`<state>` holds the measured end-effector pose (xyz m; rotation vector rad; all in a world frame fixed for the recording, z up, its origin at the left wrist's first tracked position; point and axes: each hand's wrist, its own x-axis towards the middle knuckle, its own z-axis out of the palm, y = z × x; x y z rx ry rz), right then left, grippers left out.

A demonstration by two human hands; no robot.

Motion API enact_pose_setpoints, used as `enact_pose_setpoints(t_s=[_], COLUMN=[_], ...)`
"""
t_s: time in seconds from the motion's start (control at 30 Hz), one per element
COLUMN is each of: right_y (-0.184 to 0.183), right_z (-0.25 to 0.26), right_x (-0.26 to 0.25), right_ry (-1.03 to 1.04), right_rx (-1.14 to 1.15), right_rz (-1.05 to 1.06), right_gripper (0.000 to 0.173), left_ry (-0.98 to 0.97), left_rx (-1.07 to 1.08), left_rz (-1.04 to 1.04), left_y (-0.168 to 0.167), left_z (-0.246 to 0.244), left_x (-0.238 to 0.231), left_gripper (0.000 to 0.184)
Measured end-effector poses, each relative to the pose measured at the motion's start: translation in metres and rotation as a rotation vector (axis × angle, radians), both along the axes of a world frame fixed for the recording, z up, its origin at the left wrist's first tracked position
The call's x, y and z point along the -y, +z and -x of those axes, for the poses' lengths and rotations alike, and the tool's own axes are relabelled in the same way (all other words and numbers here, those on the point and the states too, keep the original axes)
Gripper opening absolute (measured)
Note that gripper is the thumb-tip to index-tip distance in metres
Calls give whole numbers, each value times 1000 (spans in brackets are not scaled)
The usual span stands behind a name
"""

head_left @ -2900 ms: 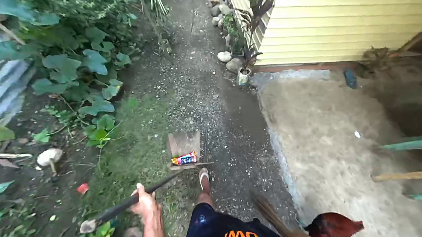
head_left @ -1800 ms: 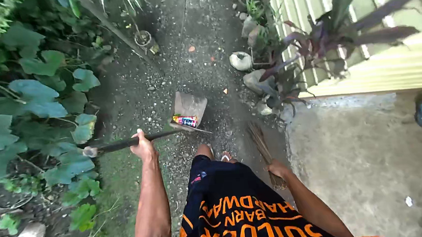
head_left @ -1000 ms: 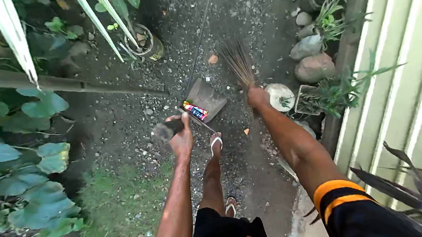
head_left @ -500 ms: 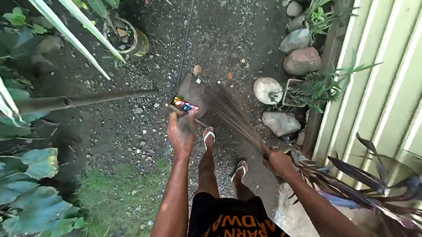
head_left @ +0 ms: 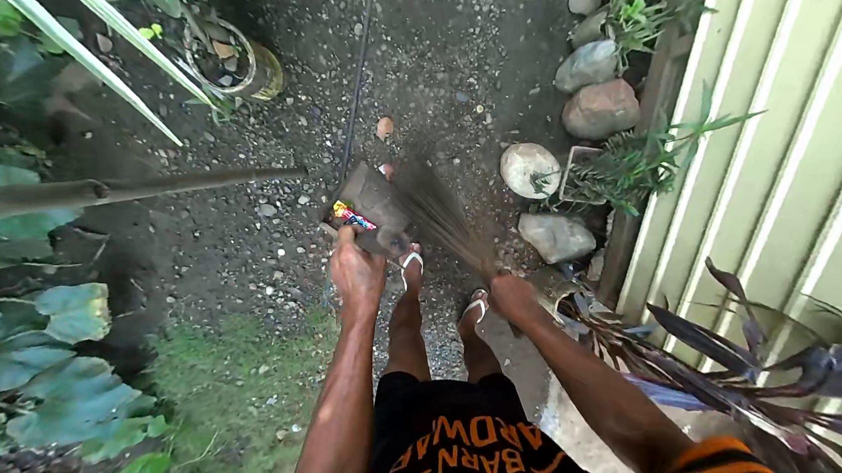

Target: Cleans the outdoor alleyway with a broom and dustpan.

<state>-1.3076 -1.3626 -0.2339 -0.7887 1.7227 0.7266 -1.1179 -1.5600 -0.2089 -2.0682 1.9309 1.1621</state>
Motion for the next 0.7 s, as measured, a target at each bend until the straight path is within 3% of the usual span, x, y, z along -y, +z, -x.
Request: enact_pose_setpoints(t_s=[0.1, 0.2, 0.33, 0.43, 0.57, 0.7], right_y=[33, 24, -59, -107, -75, -13], right_z=[-1, 14, 41, 54, 48, 39], right_x=[-14, 14, 84, 126, 90, 7], right_ry=[-34, -38, -29, 129, 405, 330], right_rx=[41, -20, -158, -209, -74, -11], right_rz=[6, 75, 265, 291, 209, 132], right_gripper=[78, 76, 68, 65, 69, 72], left_ry=[20, 29, 1, 1, -5, -32], left_rx=[6, 9, 42, 80, 91, 17], left_rz=[-9, 17, 20, -7, -5, 35], left_y=[-10, -15, -18, -20, -20, -17], left_z=[-4, -9, 0, 12, 14, -4], left_x=[0, -2, 3, 15, 25, 15], left_gripper=[46, 49, 51, 48, 52, 54])
